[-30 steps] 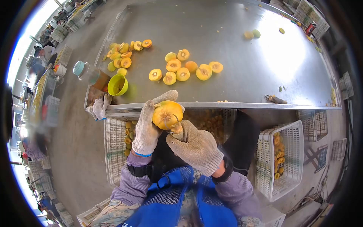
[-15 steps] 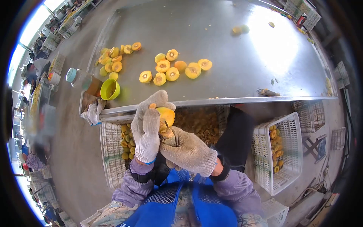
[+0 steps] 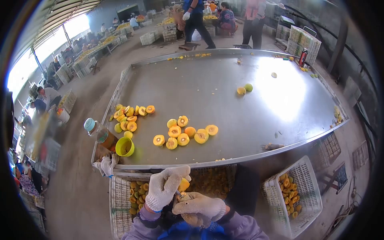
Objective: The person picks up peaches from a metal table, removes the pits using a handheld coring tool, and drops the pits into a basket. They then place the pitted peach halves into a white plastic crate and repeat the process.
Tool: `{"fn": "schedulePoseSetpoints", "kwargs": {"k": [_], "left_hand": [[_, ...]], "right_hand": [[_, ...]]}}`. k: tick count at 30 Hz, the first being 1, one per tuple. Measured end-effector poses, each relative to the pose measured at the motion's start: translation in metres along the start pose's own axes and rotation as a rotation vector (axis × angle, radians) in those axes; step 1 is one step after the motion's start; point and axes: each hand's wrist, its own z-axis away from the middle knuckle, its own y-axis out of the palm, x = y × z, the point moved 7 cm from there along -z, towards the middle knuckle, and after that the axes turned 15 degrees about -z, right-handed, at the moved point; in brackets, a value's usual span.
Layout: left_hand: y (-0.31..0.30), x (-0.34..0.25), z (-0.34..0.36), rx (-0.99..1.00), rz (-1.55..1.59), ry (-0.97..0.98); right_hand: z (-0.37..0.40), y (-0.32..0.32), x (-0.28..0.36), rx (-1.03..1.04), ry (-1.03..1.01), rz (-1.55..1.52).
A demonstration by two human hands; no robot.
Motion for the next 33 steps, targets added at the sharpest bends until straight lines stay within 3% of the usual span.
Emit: {"fn": "schedulePoseSetpoints", "kwargs": {"k": [3,6,9,12,14,16,17,20,25,27,28,29,31,33], "left_hand": [[-0.002,-0.002,0.002,-0.030,-0.104,0.077],[-0.002,0.000,0.003,-0.079,-0.193,0.052],[-0.003,-0.013,0.007,-0.151,-0.263,0.203],[-0.002,-0.031,0.009,-0.174,-0.442,0.356],[-0.002,-0.032,0.003,-0.160,-0.355,0.396],[0.001,-0.025,0.002,-0.145,-0.133,0.440],[0.003,-0.020,0.003,-0.145,0.004,0.431],[0.025,0.001,0.008,0.000,0.481,0.020],[0.033,0.008,0.001,0.029,0.593,-0.134],[0.050,0.020,-0.004,0.238,1.143,-0.328],[0.045,0.021,-0.003,0.118,0.886,-0.403],[0.043,0.023,-0.002,0.118,0.884,-0.408],[0.025,0.036,0.000,0.016,0.594,-0.403],[-0.020,0.072,0.004,-0.188,0.283,-0.289]], "right_hand": [[-0.002,0.002,0.001,0.065,-0.063,-0.006],[0.005,0.005,0.000,0.008,0.040,-0.011],[0.006,0.001,-0.004,0.007,0.035,0.039],[0.009,0.006,-0.009,0.014,0.021,-0.096],[0.016,0.019,0.002,0.106,-0.099,-0.155],[0.013,0.015,-0.001,0.193,-0.026,-0.173],[0.013,0.014,-0.004,0.224,-0.017,-0.201],[0.012,0.016,-0.006,0.280,-0.100,-0.257],[0.014,0.020,-0.001,0.202,-0.141,-0.323],[0.009,0.025,-0.002,0.378,-0.099,-0.138],[0.004,0.020,-0.007,0.394,-0.066,-0.087],[0.005,0.019,-0.008,0.395,-0.064,-0.093],[0.007,0.015,0.001,0.288,-0.109,-0.038],[0.012,-0.009,-0.004,0.198,-0.082,-0.050]]}}
